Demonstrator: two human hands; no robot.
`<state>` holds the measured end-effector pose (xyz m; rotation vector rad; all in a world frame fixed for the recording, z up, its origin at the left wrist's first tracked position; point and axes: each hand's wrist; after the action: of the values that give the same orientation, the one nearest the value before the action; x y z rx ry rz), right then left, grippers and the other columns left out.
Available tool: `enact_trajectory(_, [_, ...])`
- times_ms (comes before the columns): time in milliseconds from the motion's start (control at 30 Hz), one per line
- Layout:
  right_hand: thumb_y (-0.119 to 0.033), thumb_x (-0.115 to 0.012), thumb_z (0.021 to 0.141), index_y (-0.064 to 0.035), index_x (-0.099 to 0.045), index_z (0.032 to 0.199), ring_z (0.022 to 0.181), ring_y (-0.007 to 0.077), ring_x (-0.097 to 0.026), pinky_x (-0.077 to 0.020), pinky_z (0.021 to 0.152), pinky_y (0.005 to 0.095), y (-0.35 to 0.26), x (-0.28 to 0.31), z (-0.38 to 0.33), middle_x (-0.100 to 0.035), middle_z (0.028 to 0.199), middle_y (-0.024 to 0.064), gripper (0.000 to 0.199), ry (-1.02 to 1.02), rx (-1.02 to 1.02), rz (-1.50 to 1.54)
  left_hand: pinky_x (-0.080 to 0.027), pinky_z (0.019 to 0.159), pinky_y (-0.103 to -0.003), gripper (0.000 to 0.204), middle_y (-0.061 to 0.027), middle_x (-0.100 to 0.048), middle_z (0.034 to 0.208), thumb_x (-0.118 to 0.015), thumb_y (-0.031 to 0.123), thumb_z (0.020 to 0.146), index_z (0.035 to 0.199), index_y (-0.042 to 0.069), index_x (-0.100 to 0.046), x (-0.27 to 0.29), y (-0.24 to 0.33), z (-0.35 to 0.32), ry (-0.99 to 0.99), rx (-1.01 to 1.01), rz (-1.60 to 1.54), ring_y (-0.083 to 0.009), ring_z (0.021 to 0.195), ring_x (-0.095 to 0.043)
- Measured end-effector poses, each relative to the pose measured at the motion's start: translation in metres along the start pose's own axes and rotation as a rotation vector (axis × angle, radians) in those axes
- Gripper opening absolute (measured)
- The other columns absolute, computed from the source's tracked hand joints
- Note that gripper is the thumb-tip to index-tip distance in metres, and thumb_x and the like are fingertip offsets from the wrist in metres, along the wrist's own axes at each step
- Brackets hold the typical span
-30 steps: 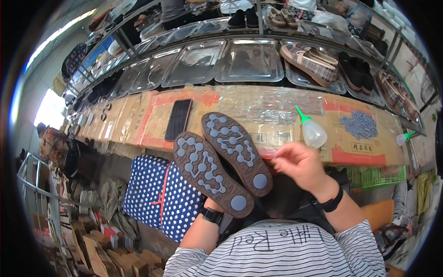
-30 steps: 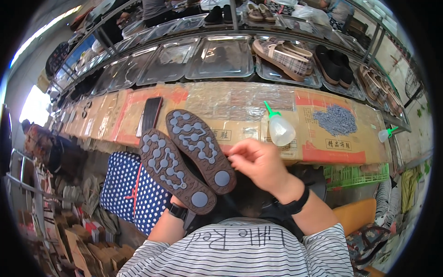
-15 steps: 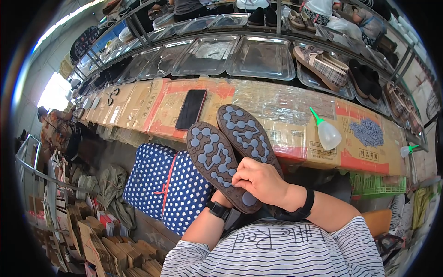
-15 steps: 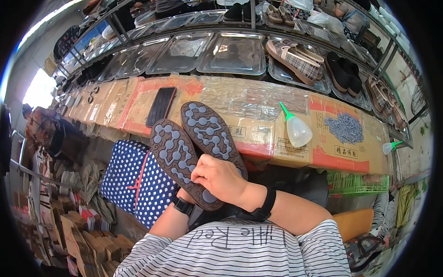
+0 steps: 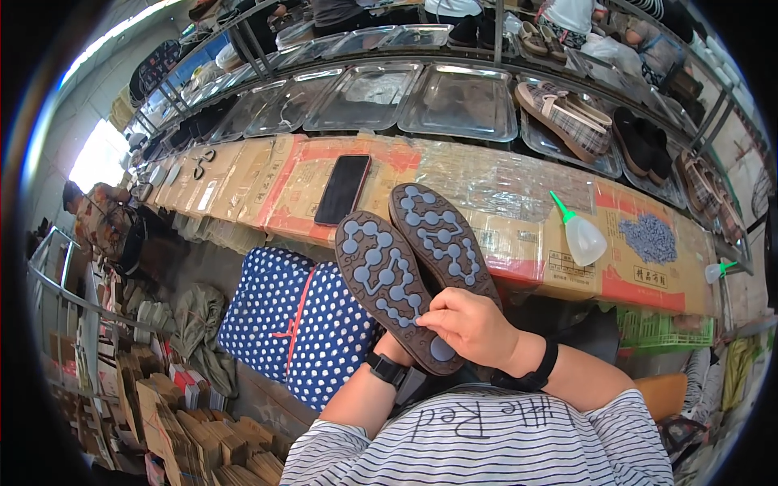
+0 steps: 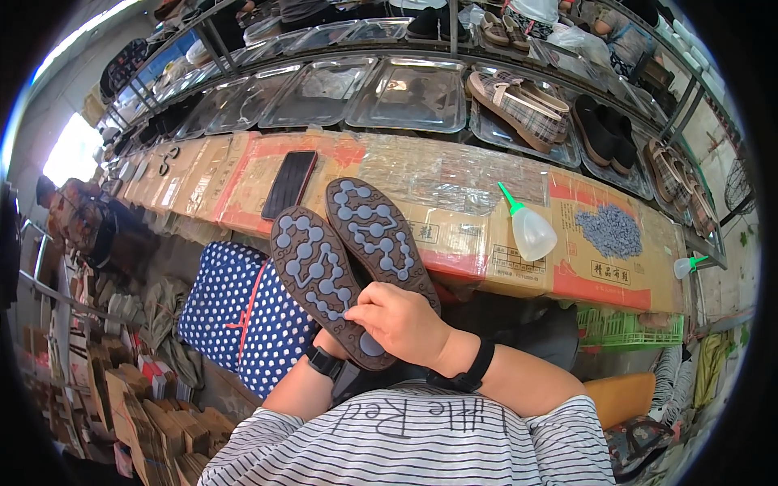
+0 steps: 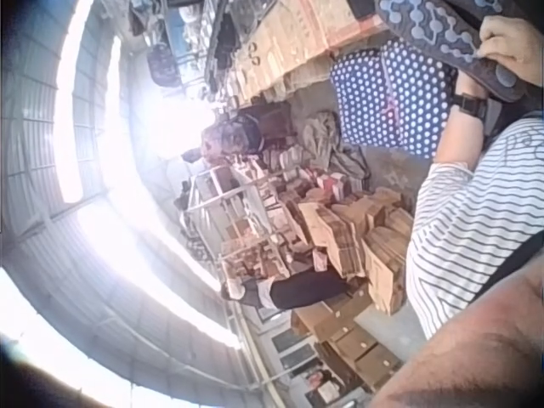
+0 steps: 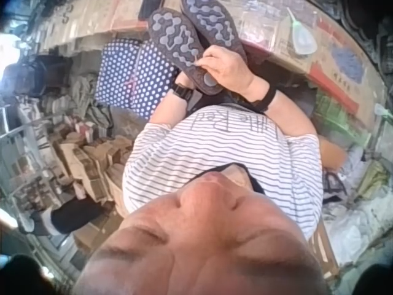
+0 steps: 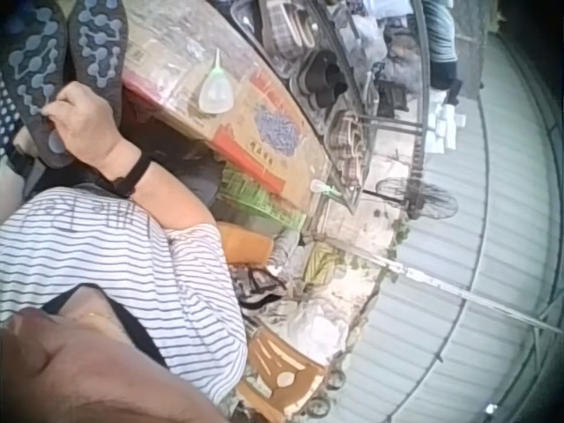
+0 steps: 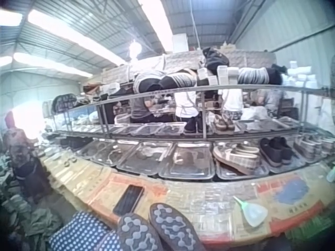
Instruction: Applying small decorative stones or beads to shoe soles using glue and manual placement.
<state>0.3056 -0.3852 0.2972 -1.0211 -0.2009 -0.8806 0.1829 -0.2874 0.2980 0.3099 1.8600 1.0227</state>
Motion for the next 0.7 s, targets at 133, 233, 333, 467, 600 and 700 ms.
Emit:
enact_trajectory(133, [-0.006,-0.064,0.076,-0.0037,-0.068,0.102,0.086,0.0228,-0.060,-0.0510,0.069,0.0323,-0.006,0.001,-0.002,-0.057,0.096,0.0061,0.026,-0.084,0.114,-0.193,-0.052,0.091,-0.039,0.037,-0.0140,-0.064,0.116,-0.059,0.016,0.093,0.127,0.003,-0.056,0.001,-0.001,-0.005,-0.001,0.005,0.001,-0.0257,0.102,-0.064])
enact_trajectory(233, [-0.009,-0.060,0.079,-0.0035,-0.067,0.105,0.087,0.0227,-0.057,-0.0483,0.072,0.0327,-0.009,0.003,-0.003,-0.056,0.098,0.0056,0.028,-0.125,0.183,-0.355,-0.052,0.091,-0.038,0.037,-0.0140,-0.064,0.116,-0.059,0.016,0.093,0.127,0.003,-0.056,0.002,0.000,-0.009,0.001,0.005,0.004,-0.0257,0.102,-0.064])
enact_trajectory(333, [-0.011,-0.058,0.080,-0.0044,-0.067,0.108,0.088,0.0218,-0.056,-0.0458,0.074,0.0329,-0.012,0.005,-0.006,-0.056,0.100,0.0046,0.029,-0.169,0.192,-0.450,-0.052,0.091,-0.038,0.037,-0.0140,-0.064,0.116,-0.059,0.016,0.093,0.127,0.003,-0.057,0.002,0.003,-0.005,-0.003,0.007,0.008,-0.0257,0.102,-0.064])
enact_trajectory(467, [-0.009,-0.061,0.078,-0.0047,-0.068,0.105,0.086,0.0224,-0.056,-0.0461,0.073,0.0334,-0.009,0.012,-0.008,-0.056,0.099,0.0054,0.028,-0.135,0.174,-0.317,-0.052,0.091,-0.038,0.037,-0.0140,-0.064,0.116,-0.059,0.016,0.093,0.127,0.003,-0.057,0.005,0.005,-0.009,-0.012,0.009,0.012,-0.0256,0.102,-0.064])
enact_trajectory(600, [-0.002,-0.067,0.070,-0.0075,-0.070,0.096,0.077,0.0233,-0.059,-0.0487,0.066,0.0345,-0.012,0.044,-0.013,-0.061,0.095,0.0058,0.026,0.015,0.210,-0.230,-0.052,0.091,-0.038,0.036,-0.0140,-0.065,0.116,-0.059,0.016,0.093,0.127,0.003,-0.057,0.000,0.004,-0.003,-0.032,0.013,0.022,-0.0256,0.102,-0.064])
enact_trajectory(700, [0.004,-0.066,0.069,-0.0087,-0.070,0.094,0.072,0.0236,-0.061,-0.0494,0.060,0.0330,-0.010,0.080,-0.023,-0.061,0.090,0.0065,0.029,0.186,0.174,-0.336,-0.052,0.091,-0.038,0.036,-0.0140,-0.065,0.115,-0.060,0.016,0.093,0.126,0.003,-0.057,-0.006,0.005,0.005,-0.055,0.017,0.035,-0.0256,0.101,-0.064])
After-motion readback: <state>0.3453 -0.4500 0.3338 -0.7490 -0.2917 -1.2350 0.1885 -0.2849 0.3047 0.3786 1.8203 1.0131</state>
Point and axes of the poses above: each hand's wrist, its own z-axis towards the middle knuckle, its own x-axis out of the back of the hand, y = z × x
